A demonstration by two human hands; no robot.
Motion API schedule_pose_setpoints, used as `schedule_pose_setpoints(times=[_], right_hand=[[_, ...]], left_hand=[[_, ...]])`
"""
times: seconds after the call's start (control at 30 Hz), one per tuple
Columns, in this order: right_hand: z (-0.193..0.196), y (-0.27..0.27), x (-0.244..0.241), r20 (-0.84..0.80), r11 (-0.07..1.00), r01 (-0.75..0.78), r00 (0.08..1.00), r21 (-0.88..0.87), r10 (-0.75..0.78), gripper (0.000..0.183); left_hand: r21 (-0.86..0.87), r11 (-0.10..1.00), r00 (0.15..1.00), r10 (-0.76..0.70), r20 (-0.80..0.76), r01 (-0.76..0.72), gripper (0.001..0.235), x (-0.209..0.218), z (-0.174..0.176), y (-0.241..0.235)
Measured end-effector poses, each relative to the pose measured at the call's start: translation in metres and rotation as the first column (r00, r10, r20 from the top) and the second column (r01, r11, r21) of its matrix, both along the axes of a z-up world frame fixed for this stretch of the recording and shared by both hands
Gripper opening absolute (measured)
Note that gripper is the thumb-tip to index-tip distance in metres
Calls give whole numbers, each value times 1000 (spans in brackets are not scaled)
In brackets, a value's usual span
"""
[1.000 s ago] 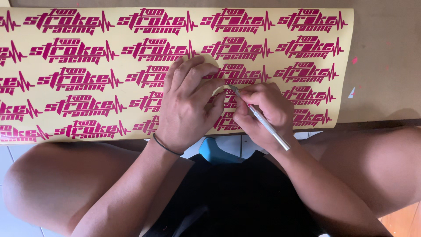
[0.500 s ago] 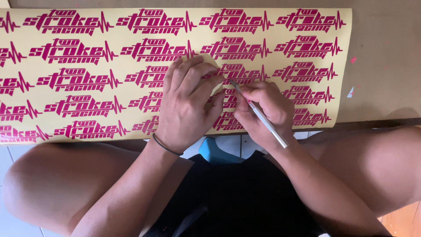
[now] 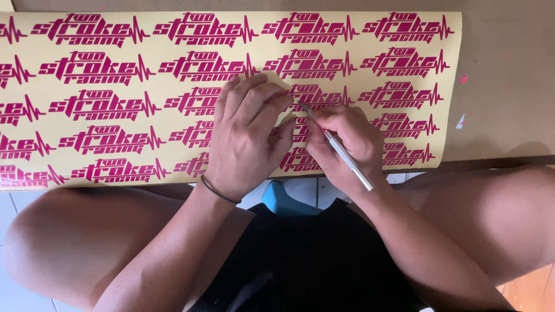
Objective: The person uses a silver craft knife to cut out individual logos from a large sheet of yellow vinyl stickers. The logos feature the text 'two stroke racing' in pink. The person carefully traces the outlines of the designs and removes the excess material.
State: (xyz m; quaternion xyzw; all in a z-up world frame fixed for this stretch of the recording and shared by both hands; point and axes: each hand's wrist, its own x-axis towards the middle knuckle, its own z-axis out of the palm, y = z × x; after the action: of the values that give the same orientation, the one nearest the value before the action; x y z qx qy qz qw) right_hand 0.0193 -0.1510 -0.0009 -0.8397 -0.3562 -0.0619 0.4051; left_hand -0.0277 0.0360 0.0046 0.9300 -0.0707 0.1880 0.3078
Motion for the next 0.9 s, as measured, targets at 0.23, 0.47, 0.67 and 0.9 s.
schedule_pose_setpoints(times=[0.23, 0.47, 0.67, 0.9], right_hand=[[2, -9, 2, -210, 986, -51, 974, 160, 84, 10], [-2, -10, 3, -174, 975, -103, 975, 198, 138, 13], [-3, -9, 1, -82, 988, -124, 988, 88, 131, 13], [-9, -10, 3, -237, 970, -82, 962, 229, 137, 11]], left_hand=[[-10, 1000, 1000, -4, 4, 4, 20, -1, -3, 3], [-244, 967, 996, -50, 70, 66, 7, 3, 6, 10], [-140, 984, 993, -114, -15, 111, 7, -5, 14, 15], [-108, 988, 993, -113, -46, 107, 12, -4, 14, 17]])
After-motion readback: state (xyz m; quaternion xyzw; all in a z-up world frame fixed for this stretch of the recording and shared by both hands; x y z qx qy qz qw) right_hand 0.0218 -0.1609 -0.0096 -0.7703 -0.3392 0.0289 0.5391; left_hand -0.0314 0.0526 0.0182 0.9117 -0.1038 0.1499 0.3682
